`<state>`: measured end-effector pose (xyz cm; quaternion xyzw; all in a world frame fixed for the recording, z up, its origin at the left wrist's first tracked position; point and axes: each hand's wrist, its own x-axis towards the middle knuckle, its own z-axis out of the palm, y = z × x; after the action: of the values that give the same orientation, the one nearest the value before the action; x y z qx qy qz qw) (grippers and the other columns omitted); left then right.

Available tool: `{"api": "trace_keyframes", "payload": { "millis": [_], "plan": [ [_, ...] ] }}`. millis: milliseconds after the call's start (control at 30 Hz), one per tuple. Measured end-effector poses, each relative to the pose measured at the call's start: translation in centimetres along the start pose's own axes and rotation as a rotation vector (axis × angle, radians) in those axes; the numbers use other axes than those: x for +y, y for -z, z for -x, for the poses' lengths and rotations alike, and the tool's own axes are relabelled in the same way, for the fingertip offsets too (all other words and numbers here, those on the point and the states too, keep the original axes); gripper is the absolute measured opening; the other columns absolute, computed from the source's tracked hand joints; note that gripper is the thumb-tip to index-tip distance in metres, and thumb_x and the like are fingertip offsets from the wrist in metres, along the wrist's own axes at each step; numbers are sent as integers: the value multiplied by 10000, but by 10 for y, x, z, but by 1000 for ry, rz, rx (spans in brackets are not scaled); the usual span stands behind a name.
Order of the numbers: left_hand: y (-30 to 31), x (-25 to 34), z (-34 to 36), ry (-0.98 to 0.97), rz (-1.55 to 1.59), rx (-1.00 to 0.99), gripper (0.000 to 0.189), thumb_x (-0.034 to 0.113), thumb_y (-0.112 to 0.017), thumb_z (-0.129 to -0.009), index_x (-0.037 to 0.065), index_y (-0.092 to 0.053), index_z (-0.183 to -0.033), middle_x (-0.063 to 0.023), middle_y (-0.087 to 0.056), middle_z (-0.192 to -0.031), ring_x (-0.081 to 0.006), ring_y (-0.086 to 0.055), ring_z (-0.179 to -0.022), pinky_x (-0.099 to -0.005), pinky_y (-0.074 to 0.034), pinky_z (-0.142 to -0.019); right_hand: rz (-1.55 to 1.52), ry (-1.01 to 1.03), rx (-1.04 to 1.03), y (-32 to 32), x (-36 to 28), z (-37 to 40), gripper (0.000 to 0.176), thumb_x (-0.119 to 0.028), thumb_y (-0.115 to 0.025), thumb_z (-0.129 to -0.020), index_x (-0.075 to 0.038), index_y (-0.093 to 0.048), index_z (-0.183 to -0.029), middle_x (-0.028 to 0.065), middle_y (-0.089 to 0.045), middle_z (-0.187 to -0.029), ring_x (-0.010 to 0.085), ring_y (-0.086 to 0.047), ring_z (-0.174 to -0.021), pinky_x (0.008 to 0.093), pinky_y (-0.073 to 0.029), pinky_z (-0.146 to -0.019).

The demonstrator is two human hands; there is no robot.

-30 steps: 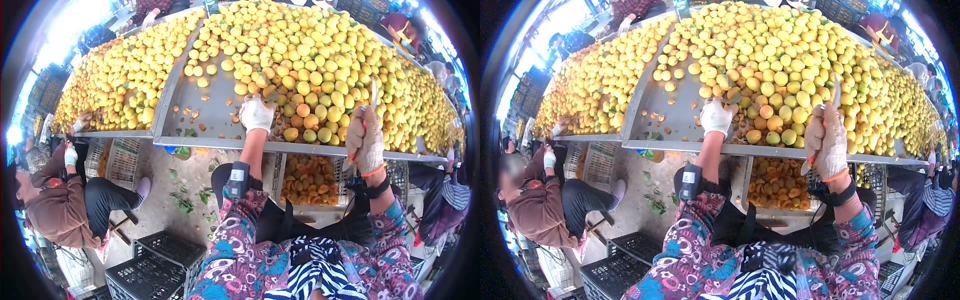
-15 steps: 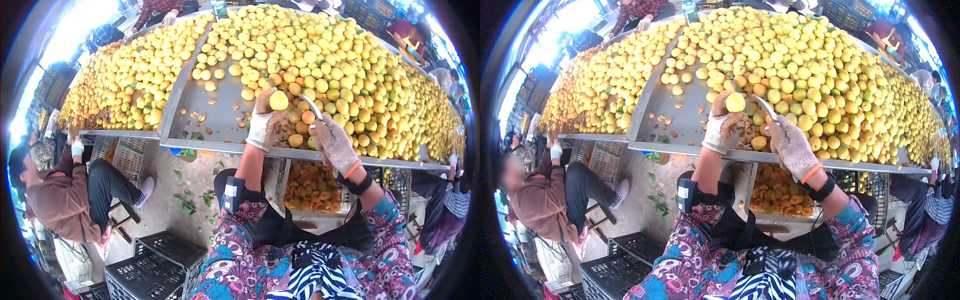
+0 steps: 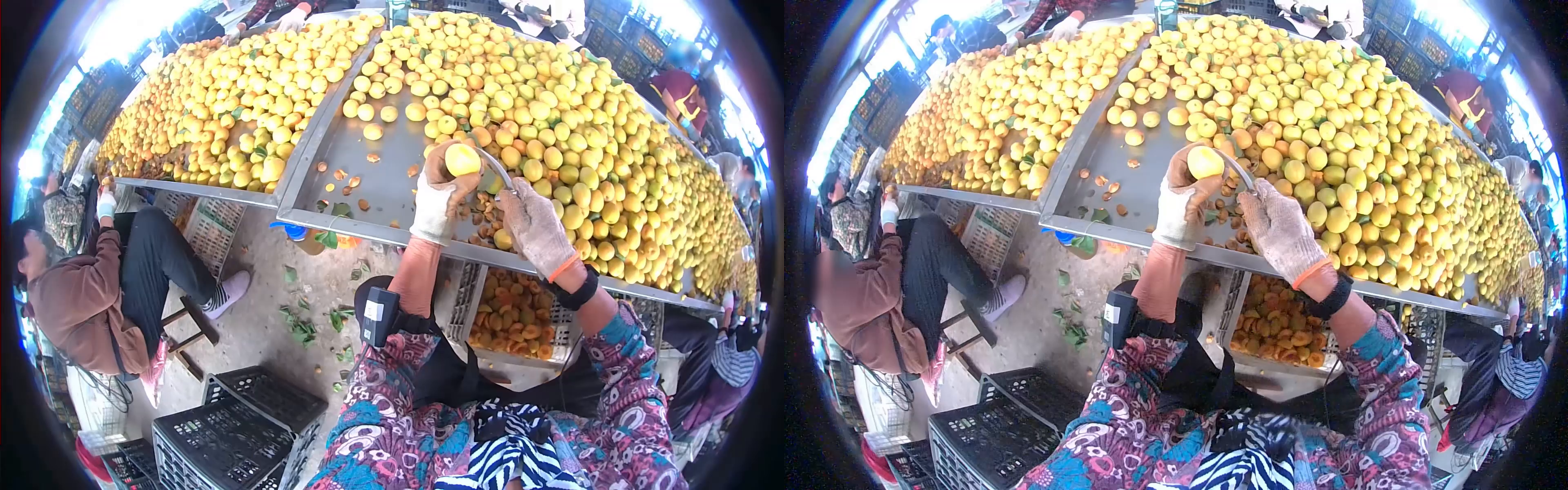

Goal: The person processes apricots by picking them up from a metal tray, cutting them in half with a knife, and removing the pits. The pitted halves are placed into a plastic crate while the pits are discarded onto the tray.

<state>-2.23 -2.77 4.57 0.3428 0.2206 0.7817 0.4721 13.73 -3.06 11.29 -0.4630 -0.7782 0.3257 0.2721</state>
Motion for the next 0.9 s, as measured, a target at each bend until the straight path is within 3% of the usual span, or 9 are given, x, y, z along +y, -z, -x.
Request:
{"api": "trace_keyframes", "payload": {
  "millis": [67, 233, 333, 433, 633, 733, 900],
  "plan": [
    [1, 0, -1, -43, -104, 5, 527, 34, -731, -721, 42, -454, -1169, -79, -553, -1083, -171, -603, -970, -301, -506, -864, 40, 31, 13, -4, -5, 0, 210, -211, -550, -936, -2, -556, -939, 209, -596, -693, 352, -617, -646, 385, -452, -553],
    [-7, 5, 1, -83, -188, 30, 501, 43, -734, -675, 62, -469, -1100, -59, -536, -1004, -156, -581, -931, -284, -493, -825, 198, 115, -16, -2, -19, 0, 204, -210, -553, -932, -9, -554, -966, 209, -593, -665, 367, -620, -626, 407, -460, -543],
    [5, -4, -4, -323, -581, 49, 513, 24, -701, -658, 62, -485, -1122, -64, -555, -1017, -160, -570, -934, -278, -480, -828, 234, 164, -22, 4, -23, 1, 203, -205, -553, -929, -7, -549, -974, 213, -585, -647, 373, -615, -606, 417, -453, -524],
    [9, -8, -6, -198, -514, 5, 547, -27, -713, -674, 27, -505, -1177, -49, -579, -1031, -121, -567, -924, -250, -490, -805, 284, 171, -22, 7, -24, 0, 198, -195, -550, -928, -4, -544, -980, 221, -584, -648, 377, -612, -597, 422, -449, -511],
    [9, -2, -5, -220, -597, -17, 532, -13, -712, -671, 43, -539, -1171, -37, -587, -1031, -110, -562, -924, -254, -485, -820, 287, 144, -93, 13, -22, -4, 209, -188, -547, -928, 8, -535, -1001, 223, -607, -686, 369, -625, -627, 415, -458, -529],
    [4, 7, -3, -180, -599, -21, 477, 12, -665, -652, 82, -563, -1113, -70, -586, -1014, -167, -565, -910, -283, -468, -822, 266, 131, -129, 15, -20, -6, 230, -196, -546, -931, 18, -530, -1015, 218, -615, -697, 364, -630, -640, 407, -462, -542],
    [5, 11, -5, -119, -502, -52, 483, 16, -659, -646, 81, -562, -1114, -78, -591, -1012, -177, -573, -913, -294, -471, -826, 286, 140, -139, 17, -20, -6, 251, -210, -535, -940, 24, -525, -1027, 221, -599, -681, 356, -622, -626, 410, -453, -547]
  ]
}}
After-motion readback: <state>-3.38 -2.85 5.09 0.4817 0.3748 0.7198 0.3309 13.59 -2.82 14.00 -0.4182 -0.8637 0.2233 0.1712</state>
